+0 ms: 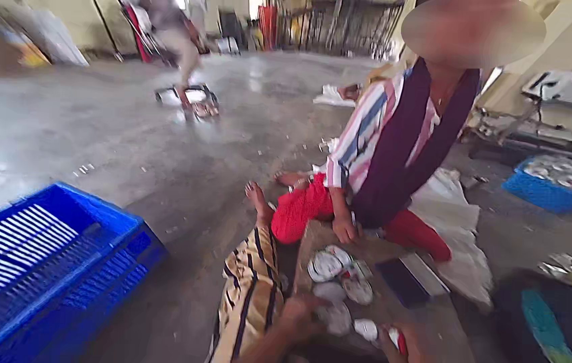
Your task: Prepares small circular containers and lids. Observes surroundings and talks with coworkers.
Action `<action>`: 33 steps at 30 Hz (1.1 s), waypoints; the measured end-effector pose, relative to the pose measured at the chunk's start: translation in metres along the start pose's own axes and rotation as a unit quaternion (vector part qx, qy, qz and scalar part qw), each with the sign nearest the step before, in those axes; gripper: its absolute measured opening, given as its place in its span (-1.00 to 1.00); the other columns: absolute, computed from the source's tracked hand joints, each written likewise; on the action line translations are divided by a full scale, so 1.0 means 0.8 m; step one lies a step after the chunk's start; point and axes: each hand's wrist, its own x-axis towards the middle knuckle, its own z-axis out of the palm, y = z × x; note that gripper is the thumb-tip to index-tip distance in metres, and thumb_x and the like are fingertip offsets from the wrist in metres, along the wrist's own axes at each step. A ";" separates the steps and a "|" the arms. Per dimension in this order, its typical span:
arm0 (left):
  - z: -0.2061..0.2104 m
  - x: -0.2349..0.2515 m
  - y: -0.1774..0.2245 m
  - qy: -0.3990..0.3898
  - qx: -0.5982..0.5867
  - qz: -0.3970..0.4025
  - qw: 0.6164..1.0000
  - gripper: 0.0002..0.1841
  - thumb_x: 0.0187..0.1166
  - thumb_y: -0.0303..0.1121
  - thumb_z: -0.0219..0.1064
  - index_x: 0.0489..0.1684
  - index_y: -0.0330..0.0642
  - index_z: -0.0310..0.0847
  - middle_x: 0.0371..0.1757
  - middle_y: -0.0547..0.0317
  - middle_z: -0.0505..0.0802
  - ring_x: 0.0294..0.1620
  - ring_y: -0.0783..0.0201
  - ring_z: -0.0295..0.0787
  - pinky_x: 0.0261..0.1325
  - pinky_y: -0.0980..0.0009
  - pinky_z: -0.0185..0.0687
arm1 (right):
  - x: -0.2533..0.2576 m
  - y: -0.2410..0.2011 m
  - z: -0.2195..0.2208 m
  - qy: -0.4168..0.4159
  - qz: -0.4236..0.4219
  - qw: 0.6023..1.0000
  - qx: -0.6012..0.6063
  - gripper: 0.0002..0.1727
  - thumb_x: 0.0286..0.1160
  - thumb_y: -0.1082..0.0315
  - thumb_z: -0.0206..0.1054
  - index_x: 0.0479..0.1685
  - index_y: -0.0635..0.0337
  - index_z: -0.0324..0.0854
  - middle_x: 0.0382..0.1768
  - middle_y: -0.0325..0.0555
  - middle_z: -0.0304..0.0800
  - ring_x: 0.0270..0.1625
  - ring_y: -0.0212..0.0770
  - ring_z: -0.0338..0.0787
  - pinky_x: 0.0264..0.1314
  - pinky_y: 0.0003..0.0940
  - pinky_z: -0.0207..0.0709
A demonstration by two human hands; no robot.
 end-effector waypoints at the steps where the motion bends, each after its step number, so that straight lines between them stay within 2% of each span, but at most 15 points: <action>1: 0.000 0.002 -0.004 -0.014 0.001 -0.003 1.000 -0.53 0.46 -0.30 0.54 0.40 -0.07 0.74 0.33 -0.13 0.83 0.38 -0.14 0.76 0.46 -0.21 0.58 | 0.008 0.013 0.006 0.022 -0.010 1.000 -0.015 -0.61 0.62 0.26 0.21 0.08 0.53 0.58 -0.32 0.26 0.73 -0.29 0.15 0.76 -0.21 0.20 0.60; 3: -0.001 0.008 -0.006 -0.047 0.011 -0.022 0.999 -0.48 0.47 -0.25 0.53 0.47 -0.04 0.68 0.38 -0.17 0.80 0.43 -0.19 0.71 0.49 -0.22 0.53 | 0.027 0.029 0.017 0.029 -0.017 0.998 -0.048 -0.60 0.59 0.20 0.21 0.07 0.44 0.60 -0.38 0.15 0.72 -0.37 0.09 0.74 -0.31 0.16 0.57; 6: -0.007 0.012 -0.004 -0.066 0.009 -0.036 0.997 -0.44 0.47 -0.24 0.53 0.52 -0.08 0.64 0.39 -0.24 0.77 0.40 -0.22 0.71 0.49 -0.20 0.50 | 0.052 0.019 0.031 -0.048 0.016 0.996 -0.077 -0.60 0.66 0.24 0.24 0.20 0.46 0.58 -0.12 0.28 0.75 -0.10 0.21 0.78 -0.03 0.26 0.59; 11: -0.010 0.012 -0.006 -0.070 0.002 -0.027 0.997 -0.42 0.47 -0.27 0.53 0.54 -0.12 0.61 0.39 -0.25 0.77 0.39 -0.23 0.72 0.46 -0.21 0.50 | 0.075 -0.012 0.047 -0.151 0.032 0.975 -0.160 -0.60 0.70 0.23 0.24 0.28 0.41 0.55 -0.22 0.26 0.79 -0.13 0.23 0.81 -0.02 0.23 0.59; 15: -0.011 0.011 -0.005 -0.067 -0.008 -0.019 0.998 -0.42 0.46 -0.28 0.54 0.53 -0.15 0.61 0.39 -0.27 0.76 0.42 -0.24 0.69 0.47 -0.20 0.49 | 0.077 -0.018 0.061 -0.142 -0.001 0.970 -0.198 -0.61 0.68 0.20 0.26 0.22 0.38 0.59 -0.28 0.23 0.81 -0.17 0.27 0.84 -0.09 0.27 0.60; 18: -0.006 0.010 -0.011 -0.044 -0.019 0.003 0.999 -0.43 0.42 -0.32 0.56 0.48 -0.19 0.65 0.33 -0.31 0.79 0.34 -0.27 0.75 0.40 -0.25 0.54 | 0.072 -0.018 0.090 -0.180 0.029 0.955 -0.234 -0.61 0.68 0.27 0.24 0.31 0.37 0.53 -0.16 0.28 0.82 -0.03 0.30 0.84 0.02 0.28 0.60; 22: -0.009 0.010 -0.009 -0.056 -0.010 0.002 0.998 -0.42 0.43 -0.32 0.54 0.51 -0.18 0.62 0.34 -0.31 0.78 0.35 -0.26 0.74 0.41 -0.23 0.53 | 0.075 -0.031 0.085 -0.213 0.067 0.941 -0.253 -0.58 0.75 0.23 0.20 0.42 0.32 0.45 -0.06 0.28 0.82 0.07 0.29 0.84 0.11 0.25 0.60; 23: -0.011 0.010 -0.008 -0.063 -0.007 -0.001 0.998 -0.40 0.41 -0.31 0.56 0.52 -0.17 0.62 0.35 -0.30 0.77 0.36 -0.26 0.73 0.42 -0.24 0.53 | 0.076 -0.024 0.079 -0.196 0.061 0.953 -0.222 -0.57 0.73 0.25 0.22 0.41 0.35 0.46 -0.06 0.30 0.81 0.05 0.29 0.83 0.11 0.26 0.60; 25: -0.013 0.013 -0.008 -0.067 -0.006 0.000 0.998 -0.36 0.35 -0.30 0.62 0.52 -0.16 0.62 0.37 -0.31 0.76 0.37 -0.29 0.72 0.43 -0.25 0.51 | 0.079 -0.006 0.057 -0.102 0.024 0.984 -0.143 -0.59 0.67 0.32 0.25 0.30 0.50 0.52 -0.11 0.36 0.77 -0.03 0.29 0.81 0.06 0.28 0.59; 27: -0.011 0.013 -0.008 -0.075 -0.004 0.001 0.997 -0.34 0.34 -0.29 0.64 0.53 -0.15 0.61 0.39 -0.31 0.75 0.37 -0.29 0.71 0.43 -0.26 0.50 | 0.087 0.007 0.020 -0.006 0.010 0.993 -0.117 -0.61 0.65 0.36 0.22 0.20 0.59 0.54 -0.10 0.41 0.75 -0.04 0.29 0.79 0.04 0.28 0.59; 29: -0.011 0.012 -0.008 -0.078 0.006 0.008 0.997 -0.37 0.34 -0.29 0.63 0.49 -0.16 0.64 0.38 -0.30 0.76 0.35 -0.29 0.73 0.40 -0.26 0.52 | 0.106 0.012 -0.021 0.035 0.075 0.987 -0.138 -0.58 0.72 0.30 0.18 0.29 0.56 0.50 -0.04 0.46 0.74 0.03 0.36 0.77 0.10 0.33 0.53; 33: -0.018 0.018 -0.003 -0.111 0.042 0.007 0.993 -0.45 0.42 -0.24 0.58 0.44 -0.14 0.68 0.38 -0.27 0.77 0.32 -0.27 0.75 0.36 -0.25 0.53 | 0.167 0.059 -0.069 0.054 0.192 0.960 -0.195 -0.49 0.80 0.22 0.11 0.51 0.45 0.41 0.27 0.50 0.66 0.36 0.41 0.66 0.39 0.36 0.41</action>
